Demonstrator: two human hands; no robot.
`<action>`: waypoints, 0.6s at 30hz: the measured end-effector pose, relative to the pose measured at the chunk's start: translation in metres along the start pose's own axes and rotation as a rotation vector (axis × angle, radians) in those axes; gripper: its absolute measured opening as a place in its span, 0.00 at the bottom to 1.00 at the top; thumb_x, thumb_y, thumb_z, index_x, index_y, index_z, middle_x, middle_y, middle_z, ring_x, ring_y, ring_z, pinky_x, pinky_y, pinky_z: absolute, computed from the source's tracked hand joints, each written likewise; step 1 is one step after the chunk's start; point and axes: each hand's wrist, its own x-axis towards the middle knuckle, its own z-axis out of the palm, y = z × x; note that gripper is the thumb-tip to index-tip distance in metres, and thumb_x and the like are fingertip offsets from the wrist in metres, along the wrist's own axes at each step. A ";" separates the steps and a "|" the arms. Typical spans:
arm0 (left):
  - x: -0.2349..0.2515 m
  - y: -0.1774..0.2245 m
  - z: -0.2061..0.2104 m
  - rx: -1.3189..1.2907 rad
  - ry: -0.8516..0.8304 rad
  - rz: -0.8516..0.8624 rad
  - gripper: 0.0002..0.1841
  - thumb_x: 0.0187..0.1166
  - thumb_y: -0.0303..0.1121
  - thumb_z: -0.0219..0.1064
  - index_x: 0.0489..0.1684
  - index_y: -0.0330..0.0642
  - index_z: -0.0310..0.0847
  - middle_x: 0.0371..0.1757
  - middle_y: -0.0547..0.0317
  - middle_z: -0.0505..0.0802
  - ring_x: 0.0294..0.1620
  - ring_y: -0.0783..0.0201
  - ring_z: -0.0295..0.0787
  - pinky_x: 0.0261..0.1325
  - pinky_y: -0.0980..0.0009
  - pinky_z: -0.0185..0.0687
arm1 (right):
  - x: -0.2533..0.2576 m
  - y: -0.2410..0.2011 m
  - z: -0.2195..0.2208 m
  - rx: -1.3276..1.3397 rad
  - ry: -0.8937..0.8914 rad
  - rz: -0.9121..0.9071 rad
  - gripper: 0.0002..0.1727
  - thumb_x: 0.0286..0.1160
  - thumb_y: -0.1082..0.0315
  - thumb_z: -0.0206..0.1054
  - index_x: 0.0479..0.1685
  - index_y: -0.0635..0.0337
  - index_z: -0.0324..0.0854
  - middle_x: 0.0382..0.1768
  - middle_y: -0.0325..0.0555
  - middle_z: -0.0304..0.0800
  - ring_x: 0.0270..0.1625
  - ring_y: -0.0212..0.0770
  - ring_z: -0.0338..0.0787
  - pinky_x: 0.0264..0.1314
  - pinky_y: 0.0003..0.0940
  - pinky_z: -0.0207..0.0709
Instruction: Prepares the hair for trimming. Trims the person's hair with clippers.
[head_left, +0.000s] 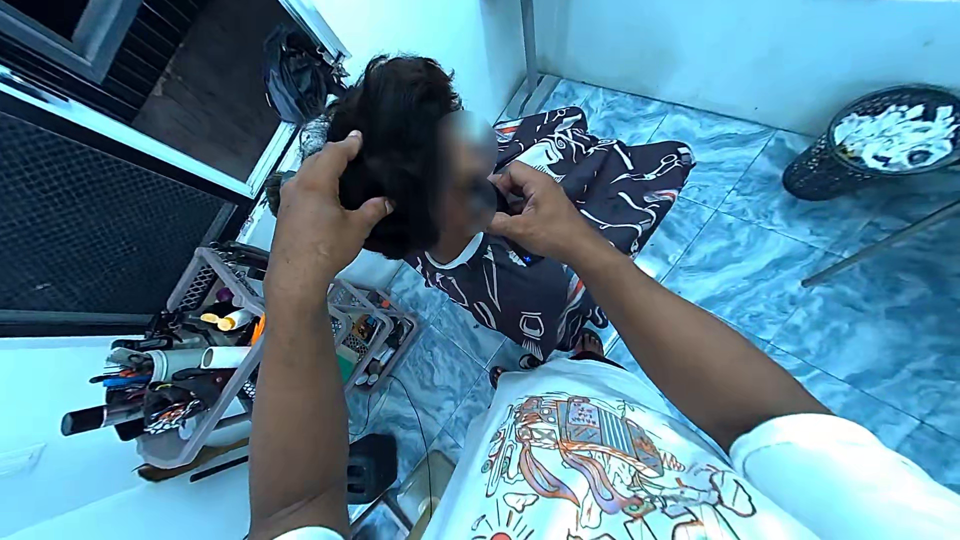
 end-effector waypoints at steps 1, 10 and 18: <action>0.000 0.000 0.000 -0.001 -0.001 0.001 0.39 0.72 0.44 0.79 0.87 0.48 0.70 0.78 0.49 0.84 0.78 0.51 0.81 0.81 0.45 0.73 | 0.000 0.000 0.000 -0.001 -0.005 0.007 0.19 0.61 0.64 0.81 0.48 0.57 0.79 0.60 0.43 0.91 0.48 0.37 0.95 0.46 0.38 0.93; 0.000 0.000 0.001 -0.012 -0.002 -0.008 0.39 0.72 0.44 0.79 0.87 0.51 0.71 0.78 0.53 0.84 0.78 0.55 0.81 0.81 0.48 0.73 | 0.003 -0.001 -0.002 -0.010 -0.022 0.019 0.18 0.61 0.64 0.80 0.46 0.56 0.79 0.62 0.43 0.90 0.46 0.37 0.95 0.42 0.38 0.93; 0.000 -0.002 0.001 -0.010 0.004 -0.013 0.39 0.72 0.44 0.80 0.87 0.50 0.70 0.78 0.52 0.84 0.78 0.56 0.80 0.82 0.49 0.73 | 0.005 -0.002 -0.001 -0.046 -0.038 -0.025 0.17 0.60 0.63 0.81 0.44 0.55 0.80 0.65 0.43 0.90 0.55 0.35 0.94 0.49 0.37 0.93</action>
